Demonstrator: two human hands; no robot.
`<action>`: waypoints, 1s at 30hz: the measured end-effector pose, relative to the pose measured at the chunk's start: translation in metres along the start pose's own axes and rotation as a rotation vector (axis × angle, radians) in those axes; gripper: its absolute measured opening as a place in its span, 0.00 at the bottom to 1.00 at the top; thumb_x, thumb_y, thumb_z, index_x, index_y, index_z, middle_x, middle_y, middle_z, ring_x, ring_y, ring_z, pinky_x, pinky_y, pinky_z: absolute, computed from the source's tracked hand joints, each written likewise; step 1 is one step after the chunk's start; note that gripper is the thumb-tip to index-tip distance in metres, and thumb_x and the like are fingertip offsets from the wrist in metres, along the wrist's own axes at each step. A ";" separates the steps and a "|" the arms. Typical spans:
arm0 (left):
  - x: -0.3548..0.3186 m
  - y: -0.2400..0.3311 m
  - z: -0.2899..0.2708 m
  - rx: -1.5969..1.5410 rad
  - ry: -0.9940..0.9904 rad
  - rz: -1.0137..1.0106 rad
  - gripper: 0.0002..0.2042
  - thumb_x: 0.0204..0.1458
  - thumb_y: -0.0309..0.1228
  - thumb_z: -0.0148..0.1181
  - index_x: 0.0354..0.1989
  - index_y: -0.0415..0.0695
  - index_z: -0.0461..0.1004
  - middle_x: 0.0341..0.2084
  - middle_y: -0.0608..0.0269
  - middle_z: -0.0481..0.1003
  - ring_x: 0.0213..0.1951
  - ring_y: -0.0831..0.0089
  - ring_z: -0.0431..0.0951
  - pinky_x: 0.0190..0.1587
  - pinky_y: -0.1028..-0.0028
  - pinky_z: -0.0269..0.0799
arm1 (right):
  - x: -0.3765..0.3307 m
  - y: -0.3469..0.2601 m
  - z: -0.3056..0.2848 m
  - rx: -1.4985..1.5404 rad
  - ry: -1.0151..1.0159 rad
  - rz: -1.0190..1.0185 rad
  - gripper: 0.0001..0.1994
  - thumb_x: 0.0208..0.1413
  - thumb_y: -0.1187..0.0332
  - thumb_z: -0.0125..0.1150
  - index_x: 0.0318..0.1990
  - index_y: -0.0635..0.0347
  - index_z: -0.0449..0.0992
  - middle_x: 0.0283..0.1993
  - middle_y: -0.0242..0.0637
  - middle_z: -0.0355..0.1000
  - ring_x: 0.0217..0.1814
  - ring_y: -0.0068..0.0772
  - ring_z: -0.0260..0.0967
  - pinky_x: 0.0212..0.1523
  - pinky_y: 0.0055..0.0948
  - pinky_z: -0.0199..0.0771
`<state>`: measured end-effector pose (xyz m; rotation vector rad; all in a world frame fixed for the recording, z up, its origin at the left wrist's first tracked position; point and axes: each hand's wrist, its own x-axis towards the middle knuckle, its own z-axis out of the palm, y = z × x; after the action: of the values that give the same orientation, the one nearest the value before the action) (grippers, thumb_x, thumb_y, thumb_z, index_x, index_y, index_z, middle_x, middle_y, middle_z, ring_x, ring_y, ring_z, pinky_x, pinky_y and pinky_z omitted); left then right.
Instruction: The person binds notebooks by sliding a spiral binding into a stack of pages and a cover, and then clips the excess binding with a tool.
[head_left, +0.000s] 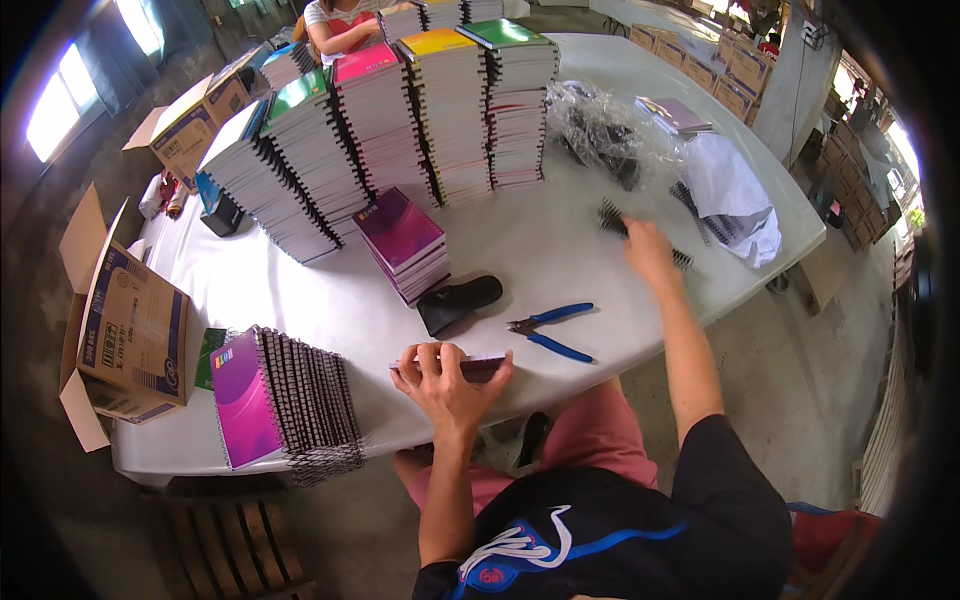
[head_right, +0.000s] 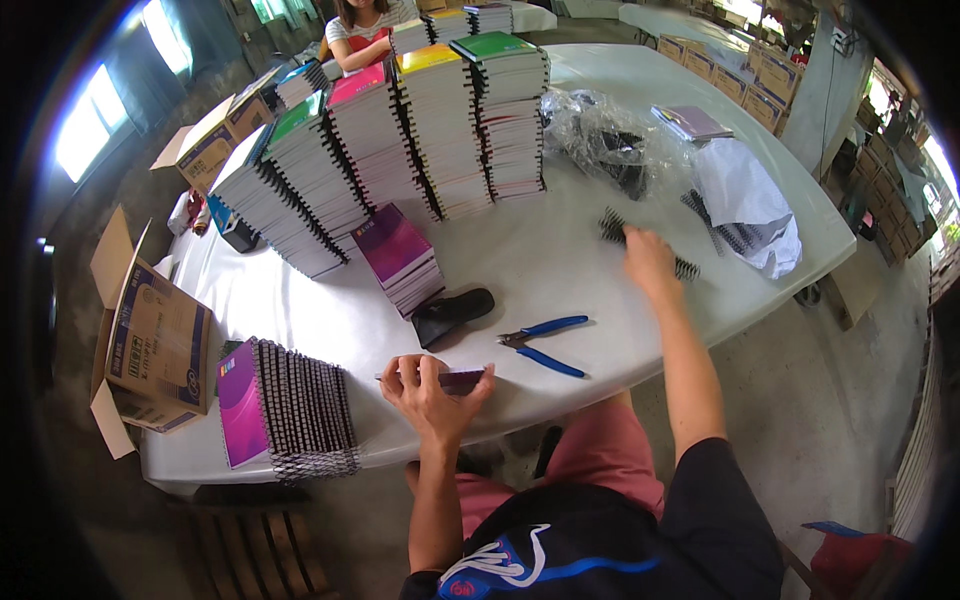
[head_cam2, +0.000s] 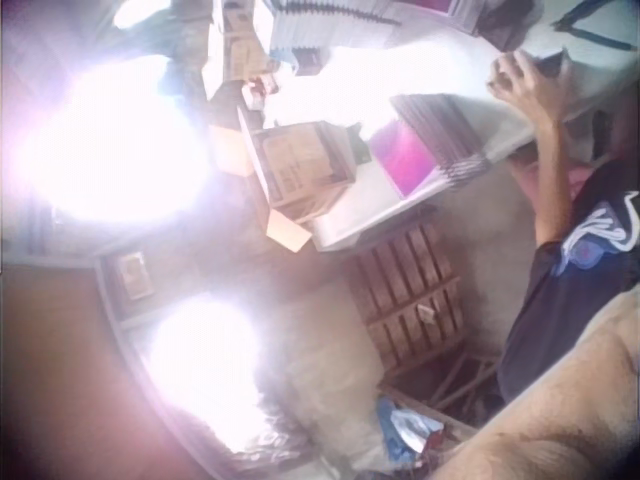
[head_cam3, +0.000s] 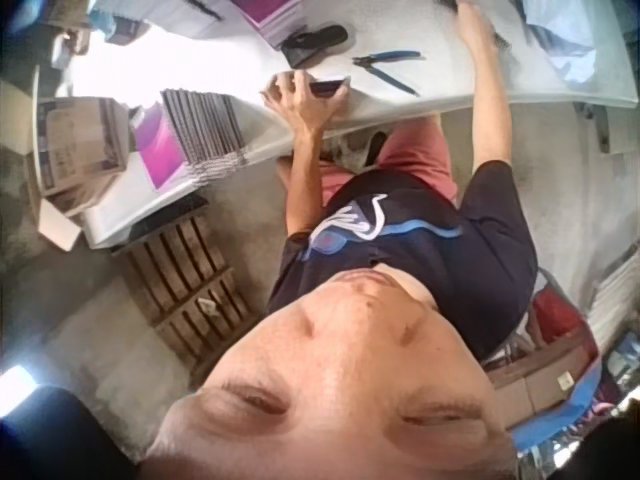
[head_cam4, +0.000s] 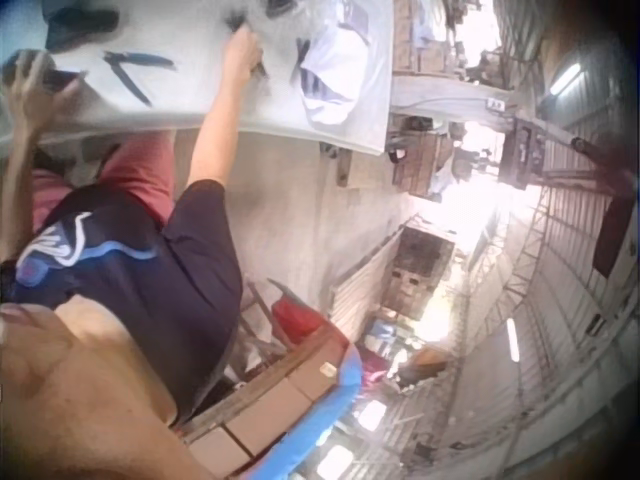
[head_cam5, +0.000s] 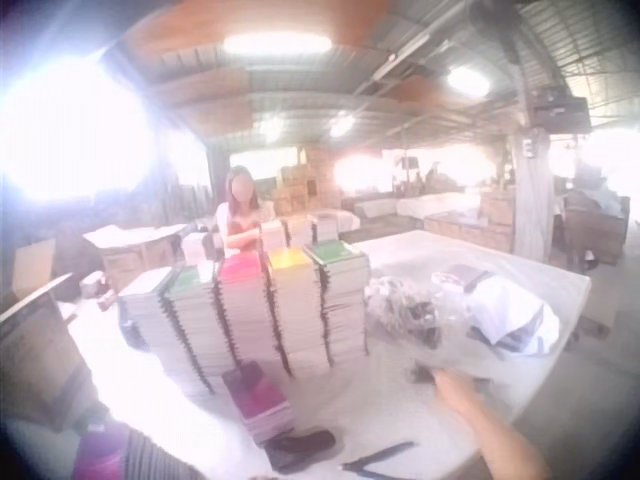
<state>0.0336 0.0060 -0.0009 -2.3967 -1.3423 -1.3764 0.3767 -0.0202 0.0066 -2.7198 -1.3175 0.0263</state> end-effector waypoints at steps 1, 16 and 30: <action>-0.002 -0.001 0.002 -0.007 0.005 0.011 0.22 0.26 0.47 0.72 0.21 0.46 0.68 0.31 0.61 0.67 0.44 0.57 0.64 0.47 0.55 0.56 | 0.005 0.019 -0.001 -0.009 0.036 -0.038 0.28 0.49 0.78 0.51 0.61 0.53 0.62 0.51 0.52 0.68 0.45 0.55 0.71 0.46 0.47 0.71; -0.008 -0.008 0.007 0.039 0.016 -0.024 0.22 0.29 0.53 0.71 0.24 0.51 0.72 0.33 0.68 0.68 0.46 0.63 0.65 0.48 0.50 0.51 | -0.113 -0.121 -0.038 0.895 -0.272 -0.760 0.11 0.54 0.71 0.59 0.45 0.51 0.79 0.32 0.37 0.70 0.32 0.34 0.67 0.35 0.29 0.67; -0.003 -0.007 -0.001 0.027 -0.049 -0.057 0.22 0.29 0.55 0.71 0.23 0.52 0.71 0.29 0.69 0.67 0.42 0.66 0.64 0.47 0.55 0.50 | -0.114 -0.130 -0.020 1.063 -0.251 -0.786 0.11 0.46 0.79 0.64 0.38 0.56 0.80 0.35 0.33 0.70 0.36 0.29 0.68 0.38 0.26 0.68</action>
<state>0.0274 0.0076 -0.0049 -2.4089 -1.4416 -1.3117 0.2057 -0.0311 0.0377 -1.2757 -1.6629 0.7536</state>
